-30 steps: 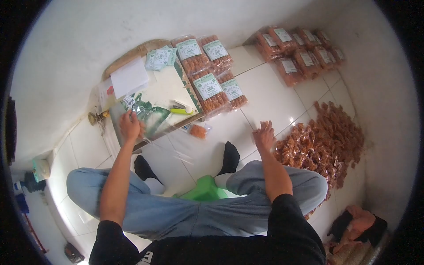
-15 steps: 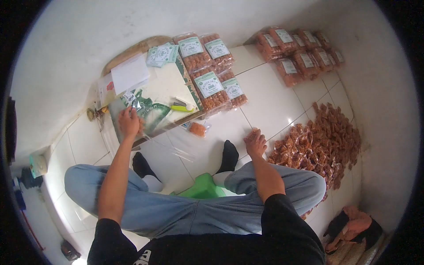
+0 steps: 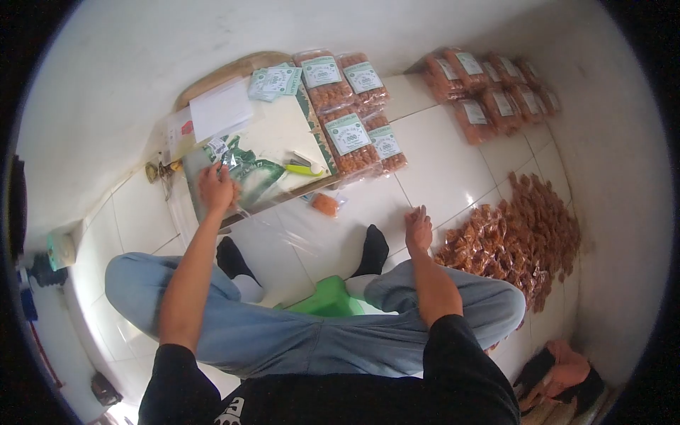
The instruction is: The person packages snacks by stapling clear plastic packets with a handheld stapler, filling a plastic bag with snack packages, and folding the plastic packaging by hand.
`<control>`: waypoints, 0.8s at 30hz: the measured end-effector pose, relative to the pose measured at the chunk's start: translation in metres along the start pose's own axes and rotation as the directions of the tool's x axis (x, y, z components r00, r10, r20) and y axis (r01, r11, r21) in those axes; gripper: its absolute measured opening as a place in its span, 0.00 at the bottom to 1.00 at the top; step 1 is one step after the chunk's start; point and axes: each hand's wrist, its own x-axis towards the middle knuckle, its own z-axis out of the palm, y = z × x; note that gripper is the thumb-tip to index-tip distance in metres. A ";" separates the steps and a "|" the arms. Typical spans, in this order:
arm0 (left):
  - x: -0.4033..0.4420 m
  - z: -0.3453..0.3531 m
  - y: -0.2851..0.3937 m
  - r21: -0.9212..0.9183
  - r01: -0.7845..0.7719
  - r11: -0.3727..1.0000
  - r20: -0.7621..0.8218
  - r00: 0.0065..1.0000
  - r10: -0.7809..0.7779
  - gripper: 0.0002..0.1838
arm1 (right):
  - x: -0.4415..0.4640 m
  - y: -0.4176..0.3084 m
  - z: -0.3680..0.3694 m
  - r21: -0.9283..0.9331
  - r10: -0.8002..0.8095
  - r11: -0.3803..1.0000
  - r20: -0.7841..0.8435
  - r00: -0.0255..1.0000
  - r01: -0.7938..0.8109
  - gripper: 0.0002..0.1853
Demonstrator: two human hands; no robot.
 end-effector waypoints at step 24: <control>-0.007 -0.016 0.017 -0.051 0.044 0.998 0.101 0.994 -0.039 0.28 | -0.033 -0.161 -0.152 0.482 -0.482 0.862 0.875 -0.046 0.155 0.41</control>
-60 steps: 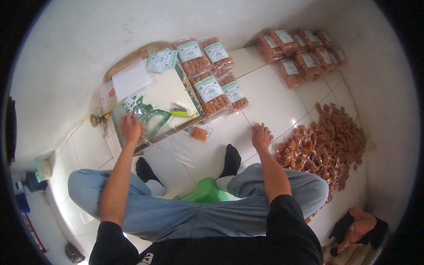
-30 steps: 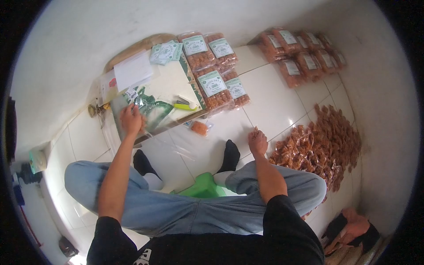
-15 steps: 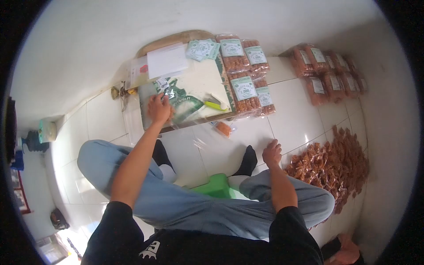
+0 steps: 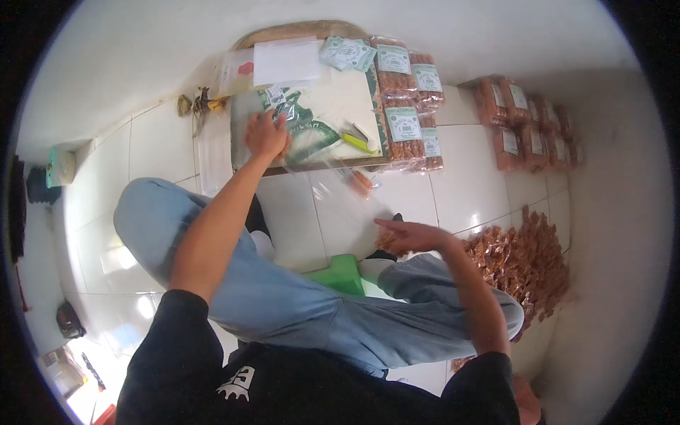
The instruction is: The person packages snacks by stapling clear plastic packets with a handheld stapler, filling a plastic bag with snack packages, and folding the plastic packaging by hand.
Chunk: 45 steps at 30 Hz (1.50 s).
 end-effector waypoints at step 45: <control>0.007 -0.005 -0.001 0.076 -0.006 0.997 0.072 0.997 0.001 0.31 | 0.051 -0.003 0.056 0.194 -0.104 0.936 -0.645 0.757 0.294 0.24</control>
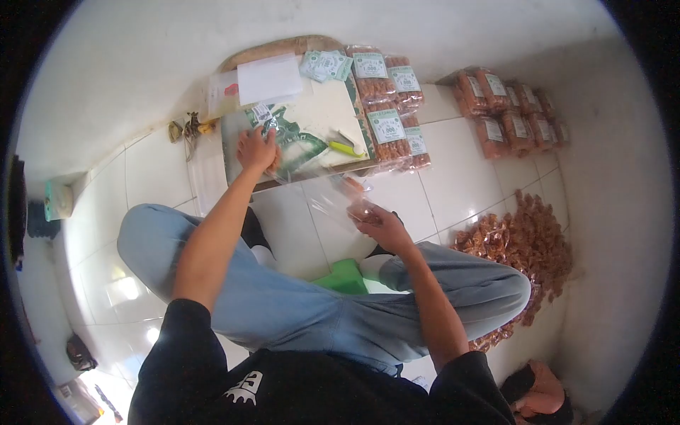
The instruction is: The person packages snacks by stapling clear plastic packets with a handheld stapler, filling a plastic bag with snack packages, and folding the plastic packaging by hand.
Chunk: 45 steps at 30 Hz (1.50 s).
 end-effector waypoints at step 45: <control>-0.005 0.004 -0.007 -0.014 -0.067 0.998 -0.034 0.997 0.066 0.29 | 0.169 -0.052 0.106 0.922 -0.038 0.377 0.111 0.993 -0.089 0.24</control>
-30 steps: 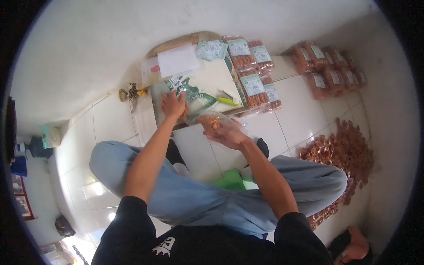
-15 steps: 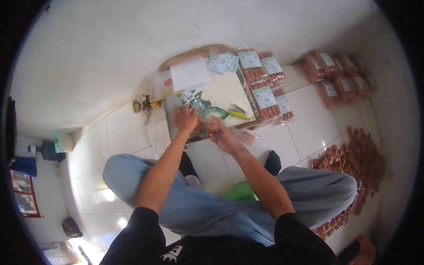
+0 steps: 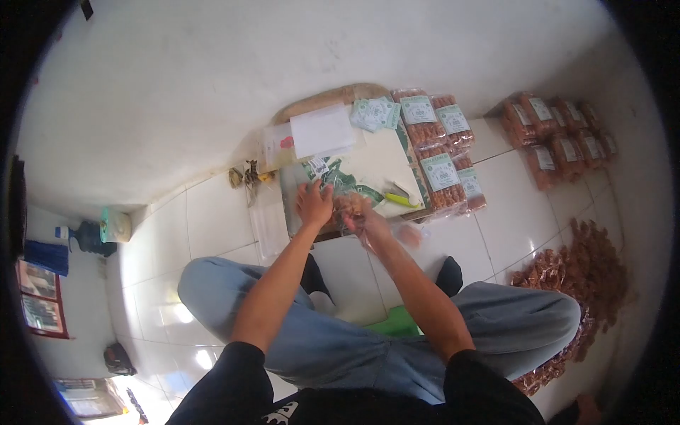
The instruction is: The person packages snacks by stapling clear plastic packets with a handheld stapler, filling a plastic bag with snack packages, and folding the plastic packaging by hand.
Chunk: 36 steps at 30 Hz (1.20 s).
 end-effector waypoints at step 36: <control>-0.003 -0.001 0.003 -0.012 0.015 1.000 -0.012 1.000 -0.015 0.30 | -0.012 -0.018 0.008 -0.924 -0.333 -0.358 0.257 0.907 0.131 0.33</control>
